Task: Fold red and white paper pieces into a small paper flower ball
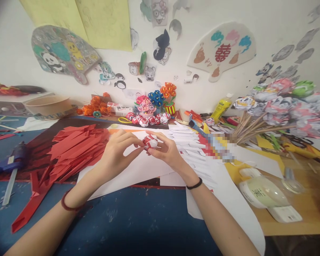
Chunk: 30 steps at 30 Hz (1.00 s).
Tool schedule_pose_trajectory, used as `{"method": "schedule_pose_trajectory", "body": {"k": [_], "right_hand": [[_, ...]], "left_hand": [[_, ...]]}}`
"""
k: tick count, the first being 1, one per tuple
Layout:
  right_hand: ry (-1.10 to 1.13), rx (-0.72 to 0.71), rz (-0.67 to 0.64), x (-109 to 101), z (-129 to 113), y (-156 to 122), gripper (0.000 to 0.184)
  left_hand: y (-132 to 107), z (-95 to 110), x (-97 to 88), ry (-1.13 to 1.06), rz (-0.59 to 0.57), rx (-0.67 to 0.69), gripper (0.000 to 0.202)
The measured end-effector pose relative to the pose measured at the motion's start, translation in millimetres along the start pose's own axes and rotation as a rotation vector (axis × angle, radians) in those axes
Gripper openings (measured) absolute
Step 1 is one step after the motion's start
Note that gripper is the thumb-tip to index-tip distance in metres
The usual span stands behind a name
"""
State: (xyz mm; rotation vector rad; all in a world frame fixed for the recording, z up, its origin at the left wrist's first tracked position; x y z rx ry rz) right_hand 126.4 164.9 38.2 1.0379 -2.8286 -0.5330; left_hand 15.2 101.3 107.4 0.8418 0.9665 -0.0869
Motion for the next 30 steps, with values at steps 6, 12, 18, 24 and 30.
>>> {"method": "schedule_pose_trajectory", "body": {"k": [6, 12, 18, 24, 30], "right_hand": [[0.002, -0.003, 0.001, -0.5, -1.1, 0.3, 0.059], [-0.018, 0.015, -0.012, 2.2, -1.5, 0.2, 0.060], [-0.011, 0.027, -0.018, 5.3, -0.6, 1.3, 0.061], [0.025, 0.042, -0.022, 7.9, 0.3, 1.5, 0.059], [0.027, 0.038, 0.004, 1.4, 2.7, 0.9, 0.055]], "left_hand": [[1.8, 1.7, -2.2, -0.061, 0.001, -0.008, 0.008], [0.2, 3.7, 0.6, 0.023, -0.012, 0.006, 0.011], [-5.7, 18.5, -0.5, 0.356, 0.078, 0.129, 0.013], [-11.1, 25.7, 0.2, 0.578, 0.143, 0.173, 0.016], [-9.0, 12.7, -11.4, 0.286, 0.196, 0.065, 0.014]]}}
Point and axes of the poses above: each hand's wrist, its own y-axis towards the middle knuckle, its own x-axis out of the palm, z = x × y, the point moved 10 cm from there along y, towards the middle knuckle, and after that the axes turned 7 degrees about -z, right-handed, at the moved point
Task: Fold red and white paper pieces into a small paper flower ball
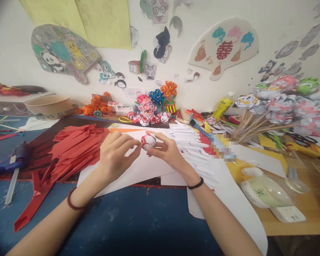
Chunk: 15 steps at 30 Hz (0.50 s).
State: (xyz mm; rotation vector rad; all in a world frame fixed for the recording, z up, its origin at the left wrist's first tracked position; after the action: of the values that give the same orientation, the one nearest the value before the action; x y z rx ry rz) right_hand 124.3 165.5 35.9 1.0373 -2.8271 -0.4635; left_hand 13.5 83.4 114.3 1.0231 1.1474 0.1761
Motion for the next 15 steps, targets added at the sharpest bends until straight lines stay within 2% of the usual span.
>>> {"method": "schedule_pose_trajectory", "body": {"k": [3, 6, 9, 15], "right_hand": [[0.027, 0.009, -0.003, -2.8, 1.3, -0.5, 0.057], [0.061, 0.011, -0.017, -2.6, 1.1, -0.6, 0.057], [0.093, 0.007, -0.028, -1.8, 0.5, -0.4, 0.056], [0.132, 0.022, -0.058, 0.9, 0.8, -0.9, 0.055]], "left_hand": [[4.1, -25.9, 11.1, -0.417, -0.105, -0.208, 0.011], [3.5, -39.5, 24.2, -0.652, -0.210, -0.347, 0.014], [2.4, -42.9, 26.7, -0.695, -0.235, -0.390, 0.014], [2.1, -38.5, 23.7, -0.678, -0.217, -0.356, 0.008]]}}
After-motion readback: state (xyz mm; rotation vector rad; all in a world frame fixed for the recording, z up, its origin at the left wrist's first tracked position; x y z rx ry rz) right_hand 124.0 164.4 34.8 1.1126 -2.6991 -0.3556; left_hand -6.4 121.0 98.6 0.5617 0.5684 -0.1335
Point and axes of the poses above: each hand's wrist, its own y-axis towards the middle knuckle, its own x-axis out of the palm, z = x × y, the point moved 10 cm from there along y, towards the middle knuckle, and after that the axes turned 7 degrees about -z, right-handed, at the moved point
